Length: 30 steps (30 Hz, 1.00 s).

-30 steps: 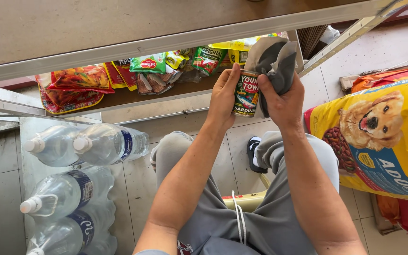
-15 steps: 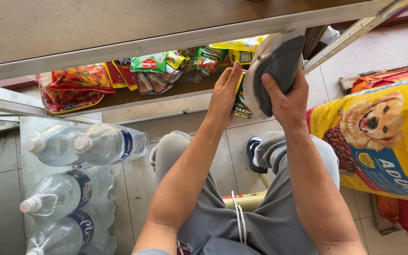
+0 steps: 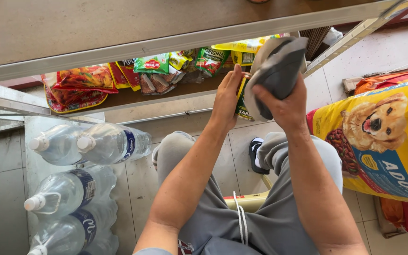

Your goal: Wiping down canned goods with a cloth and organizing them on a shelf.

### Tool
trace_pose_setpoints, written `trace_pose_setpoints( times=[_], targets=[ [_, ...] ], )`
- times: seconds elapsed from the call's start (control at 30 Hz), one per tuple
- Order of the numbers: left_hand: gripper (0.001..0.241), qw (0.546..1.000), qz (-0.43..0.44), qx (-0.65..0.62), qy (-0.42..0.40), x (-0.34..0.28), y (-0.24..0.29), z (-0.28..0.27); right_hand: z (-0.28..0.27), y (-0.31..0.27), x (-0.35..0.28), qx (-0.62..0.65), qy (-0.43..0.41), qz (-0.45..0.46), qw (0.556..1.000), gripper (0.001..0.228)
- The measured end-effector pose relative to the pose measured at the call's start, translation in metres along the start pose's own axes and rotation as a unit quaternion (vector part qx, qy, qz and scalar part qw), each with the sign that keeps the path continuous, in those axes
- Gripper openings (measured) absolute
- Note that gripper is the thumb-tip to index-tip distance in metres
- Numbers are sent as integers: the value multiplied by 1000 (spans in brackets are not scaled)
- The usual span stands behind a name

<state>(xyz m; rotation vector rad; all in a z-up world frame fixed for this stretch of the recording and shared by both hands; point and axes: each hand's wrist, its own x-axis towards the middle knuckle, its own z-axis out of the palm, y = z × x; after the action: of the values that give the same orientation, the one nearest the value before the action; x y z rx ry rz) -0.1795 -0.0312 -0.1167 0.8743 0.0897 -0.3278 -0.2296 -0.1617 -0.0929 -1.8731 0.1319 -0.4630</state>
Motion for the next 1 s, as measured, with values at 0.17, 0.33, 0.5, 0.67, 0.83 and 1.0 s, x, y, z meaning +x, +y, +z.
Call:
trace_pose_setpoints(
  times=[0.17, 0.33, 0.5, 0.67, 0.83, 1.0],
  targets=[
    [41, 999, -2, -35, 19, 5, 5, -6, -2, -3, -2, -10, -164, -22, 986, 139],
    [40, 999, 30, 19, 10, -8, 10, 6, -4, 12, -4, -18, -74, -20, 997, 77],
    [37, 1000, 11, 14, -21, -2, 1, -4, -12, 30, 0, -13, -8, -27, 1000, 41],
    [31, 998, 17, 50, -22, 1, -2, -6, -10, 10, 2, 12, -160, -4, 987, 119],
    [21, 994, 25, 95, -46, -2, -2, -8, -3, 10, -16, -48, -61, 7, 997, 77],
    [22, 991, 45, 111, -65, -5, -7, -7, -7, 6, -9, 21, 29, -24, 999, 31]
  ],
)
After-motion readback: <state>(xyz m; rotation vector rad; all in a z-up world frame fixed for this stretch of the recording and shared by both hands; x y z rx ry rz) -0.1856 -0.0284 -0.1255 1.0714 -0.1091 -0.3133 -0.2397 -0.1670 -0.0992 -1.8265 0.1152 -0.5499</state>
